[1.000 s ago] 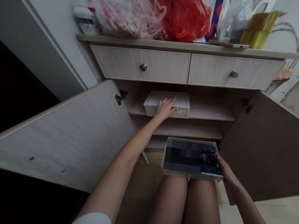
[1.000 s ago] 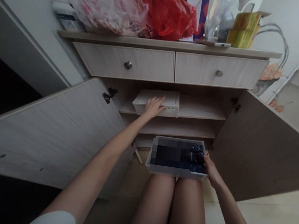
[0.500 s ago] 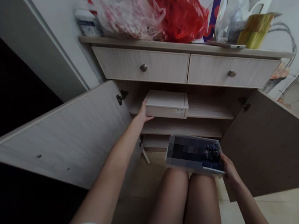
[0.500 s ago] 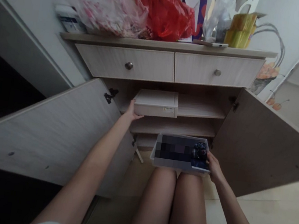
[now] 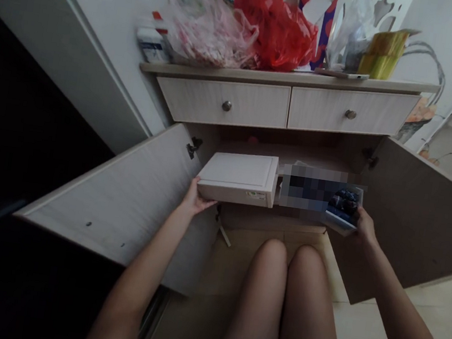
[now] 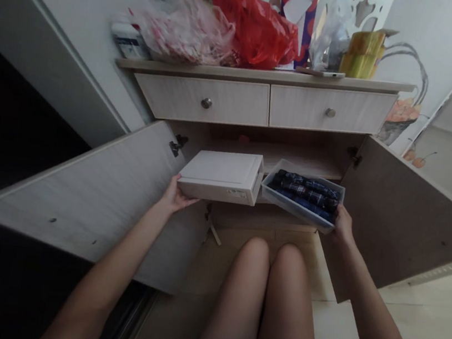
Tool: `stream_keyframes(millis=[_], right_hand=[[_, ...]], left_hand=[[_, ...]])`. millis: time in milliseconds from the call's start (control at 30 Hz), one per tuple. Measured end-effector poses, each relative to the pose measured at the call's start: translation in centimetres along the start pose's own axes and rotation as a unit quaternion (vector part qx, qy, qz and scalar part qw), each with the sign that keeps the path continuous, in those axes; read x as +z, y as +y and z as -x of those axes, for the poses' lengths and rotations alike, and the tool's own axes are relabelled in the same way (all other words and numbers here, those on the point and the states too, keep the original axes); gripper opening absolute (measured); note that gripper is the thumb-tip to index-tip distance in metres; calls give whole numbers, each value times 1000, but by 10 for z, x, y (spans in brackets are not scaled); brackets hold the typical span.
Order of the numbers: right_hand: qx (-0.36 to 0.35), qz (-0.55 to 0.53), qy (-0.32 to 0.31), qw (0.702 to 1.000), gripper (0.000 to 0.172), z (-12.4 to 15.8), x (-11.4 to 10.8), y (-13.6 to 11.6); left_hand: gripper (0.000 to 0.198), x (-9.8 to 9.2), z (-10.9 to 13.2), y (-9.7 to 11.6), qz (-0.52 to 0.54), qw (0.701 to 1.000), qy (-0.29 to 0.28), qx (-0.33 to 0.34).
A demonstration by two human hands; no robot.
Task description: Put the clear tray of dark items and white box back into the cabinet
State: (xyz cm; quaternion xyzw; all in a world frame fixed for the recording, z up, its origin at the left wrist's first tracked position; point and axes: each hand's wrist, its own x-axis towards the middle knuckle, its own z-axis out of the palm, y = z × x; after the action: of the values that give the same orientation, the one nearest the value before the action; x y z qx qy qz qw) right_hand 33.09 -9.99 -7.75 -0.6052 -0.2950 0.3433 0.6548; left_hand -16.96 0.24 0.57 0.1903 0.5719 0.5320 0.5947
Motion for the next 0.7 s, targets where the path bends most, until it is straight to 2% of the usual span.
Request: stream_keyframes(millis=[133,267,500,700], right_hand=[[-19,-23,33,999,61,-6,21,2],[-38,-10,12,999,55,-5,27,3],[70,-55,-5,996,39,0,27,-16],[74,-18,-31,997,36,-8,28,-26]], left_hand=[[47,2,13,-9,-2,1000,-10,15],[47,7,15,-14,3,1000,-4,29],[49,4,12,-22,36,999,14,12],[49,2,14,-28,50,998,24,15]])
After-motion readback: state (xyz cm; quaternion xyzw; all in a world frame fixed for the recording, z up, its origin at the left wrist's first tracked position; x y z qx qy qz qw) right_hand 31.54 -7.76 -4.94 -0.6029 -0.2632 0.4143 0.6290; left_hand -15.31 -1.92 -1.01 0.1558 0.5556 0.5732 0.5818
